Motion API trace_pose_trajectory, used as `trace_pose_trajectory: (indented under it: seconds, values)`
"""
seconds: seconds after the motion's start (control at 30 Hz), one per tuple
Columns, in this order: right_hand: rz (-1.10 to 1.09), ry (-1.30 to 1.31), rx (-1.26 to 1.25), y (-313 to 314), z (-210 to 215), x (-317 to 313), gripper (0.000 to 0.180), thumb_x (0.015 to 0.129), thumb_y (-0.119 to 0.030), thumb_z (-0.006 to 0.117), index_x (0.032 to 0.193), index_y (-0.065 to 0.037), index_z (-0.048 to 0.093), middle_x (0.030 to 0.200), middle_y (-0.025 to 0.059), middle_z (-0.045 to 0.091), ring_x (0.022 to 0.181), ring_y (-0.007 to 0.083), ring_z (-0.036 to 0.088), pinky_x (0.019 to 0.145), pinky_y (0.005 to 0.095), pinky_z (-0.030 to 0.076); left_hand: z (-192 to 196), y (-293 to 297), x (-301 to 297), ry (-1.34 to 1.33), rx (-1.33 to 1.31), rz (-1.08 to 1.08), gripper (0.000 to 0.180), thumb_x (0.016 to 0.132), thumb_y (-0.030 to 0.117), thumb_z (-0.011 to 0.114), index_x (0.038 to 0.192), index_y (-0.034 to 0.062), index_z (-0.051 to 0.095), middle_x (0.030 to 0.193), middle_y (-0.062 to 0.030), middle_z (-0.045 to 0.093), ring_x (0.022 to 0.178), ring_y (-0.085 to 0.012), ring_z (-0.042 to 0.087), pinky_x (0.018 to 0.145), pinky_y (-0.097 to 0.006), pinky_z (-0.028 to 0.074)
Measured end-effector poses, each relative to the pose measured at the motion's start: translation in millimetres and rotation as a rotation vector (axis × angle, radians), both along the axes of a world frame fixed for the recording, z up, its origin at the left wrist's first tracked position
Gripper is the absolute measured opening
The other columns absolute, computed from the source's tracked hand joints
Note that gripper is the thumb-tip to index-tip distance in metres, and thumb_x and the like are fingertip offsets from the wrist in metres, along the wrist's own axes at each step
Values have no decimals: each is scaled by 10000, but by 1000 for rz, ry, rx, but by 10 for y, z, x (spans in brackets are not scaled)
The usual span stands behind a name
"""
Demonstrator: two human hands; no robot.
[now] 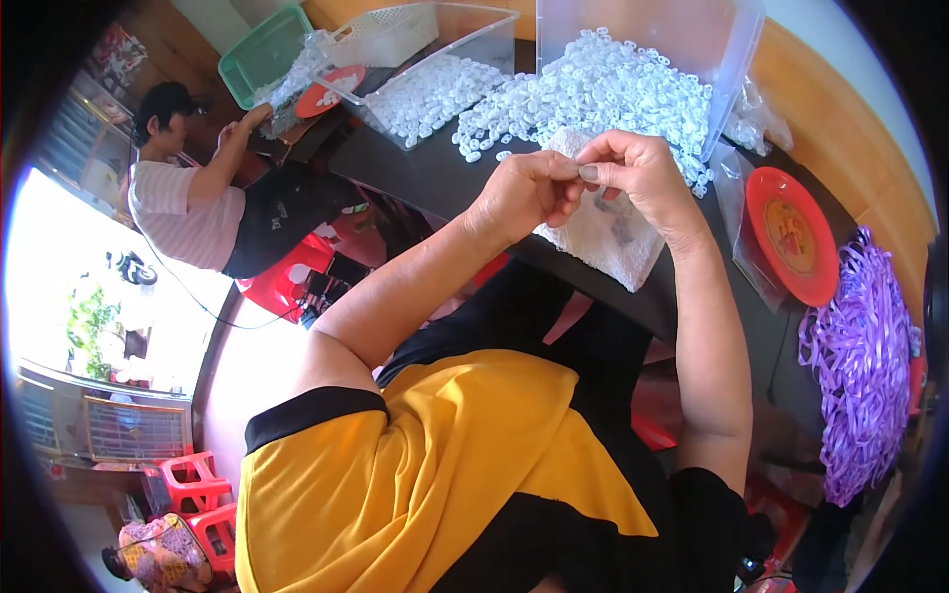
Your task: Picking up and sorting or inspecting small white plastic rings at a workspace.
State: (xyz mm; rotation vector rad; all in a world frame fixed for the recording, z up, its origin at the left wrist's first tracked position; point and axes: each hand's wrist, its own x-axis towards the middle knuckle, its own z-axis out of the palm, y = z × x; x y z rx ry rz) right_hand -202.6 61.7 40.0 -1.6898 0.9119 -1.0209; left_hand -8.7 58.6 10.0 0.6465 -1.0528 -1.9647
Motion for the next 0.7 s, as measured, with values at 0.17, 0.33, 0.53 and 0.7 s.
trace_pose_trajectory:
  seconds: [0.17,0.33,0.53,0.7]
  values:
    - [41,42,65,-25,-76,32,54,841,-68,657,889,-48,671,777,-14,636,714,71,584,617,220,469,38,12,95,-29,28,-7,182,868,157,581,875,-24,603,695,-97,583,571,-167,536,471,-289,385]
    - [-159,96,-172,-65,-277,130,84,819,-44,621,873,20,624,739,30,619,658,89,531,608,254,425,-84,-503,588,-996,-1042,555,78,782,111,683,816,42,696,728,-59,619,628,-180,584,575,-305,467]
    - [-250,60,-118,-49,-293,144,86,827,-5,595,901,15,632,755,32,634,679,81,553,636,245,445,-157,-966,649,-1422,-1392,492,119,737,162,684,767,48,669,927,-140,587,970,-330,572,775,-441,507]
    - [-328,-15,-80,-35,-244,164,144,814,51,564,929,14,643,788,13,643,733,73,592,668,227,480,-239,-1039,742,-1429,-1308,438,144,743,182,698,774,44,667,938,-139,594,967,-332,579,776,-442,507]
